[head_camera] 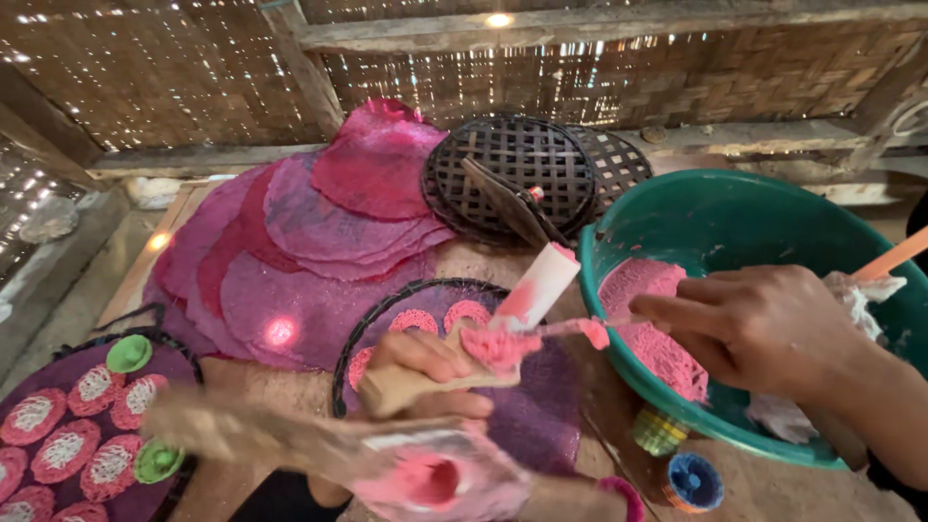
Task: The person uses a wooden tool to press pink and white paste into circular molds on a purple mat. They repeatedly scoop paste from a green bowl, fill the tool, and press it onto the mat to form decorative rings.
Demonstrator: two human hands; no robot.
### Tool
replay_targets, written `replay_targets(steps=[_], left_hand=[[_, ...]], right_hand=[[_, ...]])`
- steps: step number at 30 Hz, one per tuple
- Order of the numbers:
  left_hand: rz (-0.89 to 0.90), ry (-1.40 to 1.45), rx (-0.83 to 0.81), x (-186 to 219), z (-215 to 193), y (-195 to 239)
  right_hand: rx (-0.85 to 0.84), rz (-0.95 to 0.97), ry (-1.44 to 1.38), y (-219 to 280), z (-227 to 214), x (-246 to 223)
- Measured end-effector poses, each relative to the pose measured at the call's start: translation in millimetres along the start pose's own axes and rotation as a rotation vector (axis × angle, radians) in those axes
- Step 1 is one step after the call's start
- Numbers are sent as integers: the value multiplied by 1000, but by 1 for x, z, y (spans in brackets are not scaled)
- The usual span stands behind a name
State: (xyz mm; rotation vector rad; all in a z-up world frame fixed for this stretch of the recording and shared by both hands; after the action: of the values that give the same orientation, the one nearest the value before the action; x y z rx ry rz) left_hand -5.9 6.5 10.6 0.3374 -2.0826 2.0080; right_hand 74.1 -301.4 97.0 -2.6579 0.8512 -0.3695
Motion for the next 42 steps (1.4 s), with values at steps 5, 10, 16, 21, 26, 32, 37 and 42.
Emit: replay_targets(steps=[5, 10, 16, 21, 26, 32, 37, 42], left_hand=[[-637, 431, 113, 15, -40, 4], [-431, 534, 255, -10, -35, 0], [-616, 1009, 484, -33, -8, 9], [-729, 1046, 574, -37, 6, 29], [-585, 147, 602, -16, -24, 59], [-390, -231, 615, 0, -50, 77], [-310, -214, 606, 0, -69, 80], [-295, -201, 589, -13, -85, 85]], right_hand=[[23, -70, -57, 6, 0, 7], [96, -182, -37, 18, 6, 20], [229, -347, 53, 41, 28, 46], [74, -182, 105, 58, 72, 79], [-240, 483, -42, 103, 102, 130], [-372, 677, 183, 165, 137, 174], [-498, 853, 148, 151, 199, 177], [-526, 823, 220, 115, 251, 212]])
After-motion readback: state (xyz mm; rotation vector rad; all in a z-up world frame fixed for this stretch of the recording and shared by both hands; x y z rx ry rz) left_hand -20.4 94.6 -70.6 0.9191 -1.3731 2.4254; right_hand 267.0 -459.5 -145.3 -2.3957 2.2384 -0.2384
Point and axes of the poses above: each hand's wrist, its own y-axis away from the middle knuckle, its own z-axis out of the palm, x = y × z, the point moved 1 cm from there along -y, towards the middle knuckle, and after that the axes turned 3 degrees about x, right-handed, at the moved point
